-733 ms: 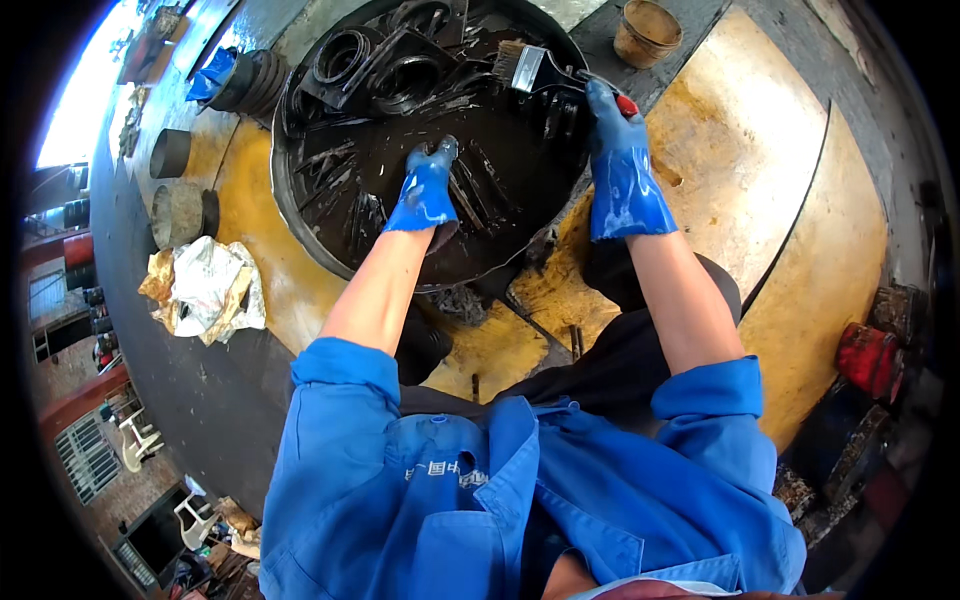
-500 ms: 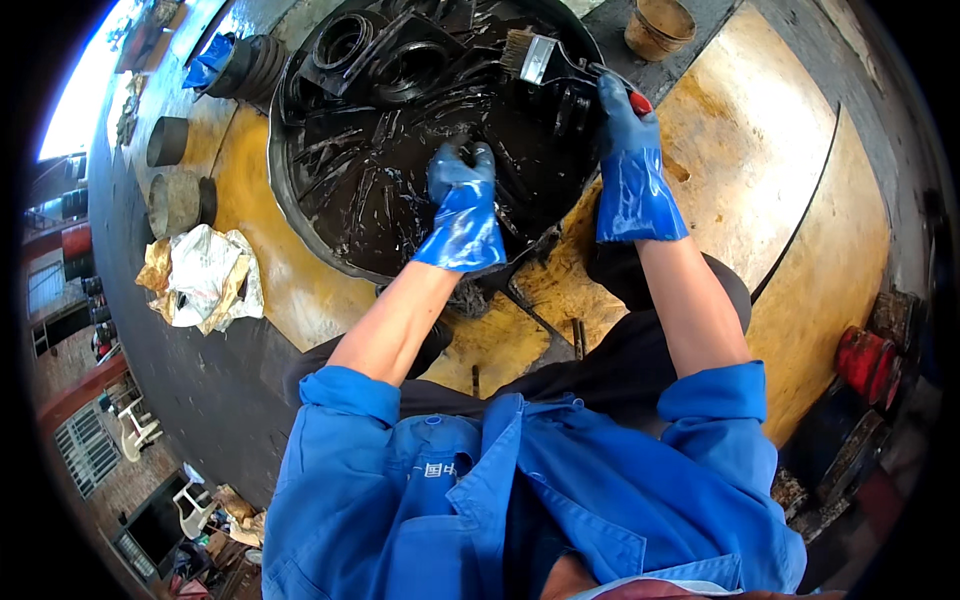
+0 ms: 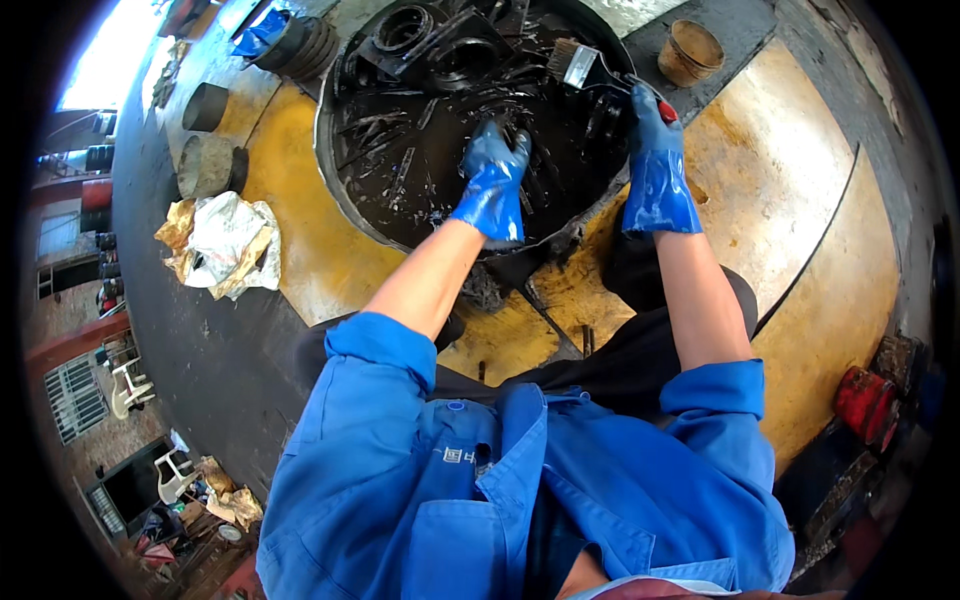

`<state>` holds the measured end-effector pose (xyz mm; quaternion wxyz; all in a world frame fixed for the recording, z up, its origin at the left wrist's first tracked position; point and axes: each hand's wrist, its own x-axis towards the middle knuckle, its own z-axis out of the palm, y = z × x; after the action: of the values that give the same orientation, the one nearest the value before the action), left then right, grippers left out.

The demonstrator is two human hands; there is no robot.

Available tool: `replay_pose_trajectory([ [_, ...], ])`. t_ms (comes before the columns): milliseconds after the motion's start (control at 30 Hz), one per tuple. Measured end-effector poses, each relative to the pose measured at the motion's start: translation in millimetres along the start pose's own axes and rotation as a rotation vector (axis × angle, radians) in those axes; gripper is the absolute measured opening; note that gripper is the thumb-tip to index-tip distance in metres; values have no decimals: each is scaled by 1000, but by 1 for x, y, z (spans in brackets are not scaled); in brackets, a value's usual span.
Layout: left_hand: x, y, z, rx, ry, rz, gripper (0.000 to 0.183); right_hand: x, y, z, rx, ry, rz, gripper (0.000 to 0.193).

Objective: The person cleans various metal components in a large tray filled with dark liquid by hand and using a brush.

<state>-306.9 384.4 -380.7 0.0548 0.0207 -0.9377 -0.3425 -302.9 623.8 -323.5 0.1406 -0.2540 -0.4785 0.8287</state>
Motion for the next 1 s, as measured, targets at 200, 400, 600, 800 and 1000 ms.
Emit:
replay_pose_trajectory([
  [200, -17, -24, -39, -11, 121, 162, 54, -19, -13, 18, -55, 14, -5, 25],
  [400, -4, -42, -101, 494, 111, -226, 67, -21, -14, 10, -41, -32, -35, 26],
  [600, 3, -38, -159, 494, -183, -497, 69, -7, -9, 0, -93, -28, -44, 24],
  [800, -11, -51, -176, 303, -223, -467, 63, -29, -21, 19, -35, -66, -45, 23],
  [1000, -11, -10, -170, 91, -259, -627, 53, -5, -18, 6, 13, -97, -127, 27],
])
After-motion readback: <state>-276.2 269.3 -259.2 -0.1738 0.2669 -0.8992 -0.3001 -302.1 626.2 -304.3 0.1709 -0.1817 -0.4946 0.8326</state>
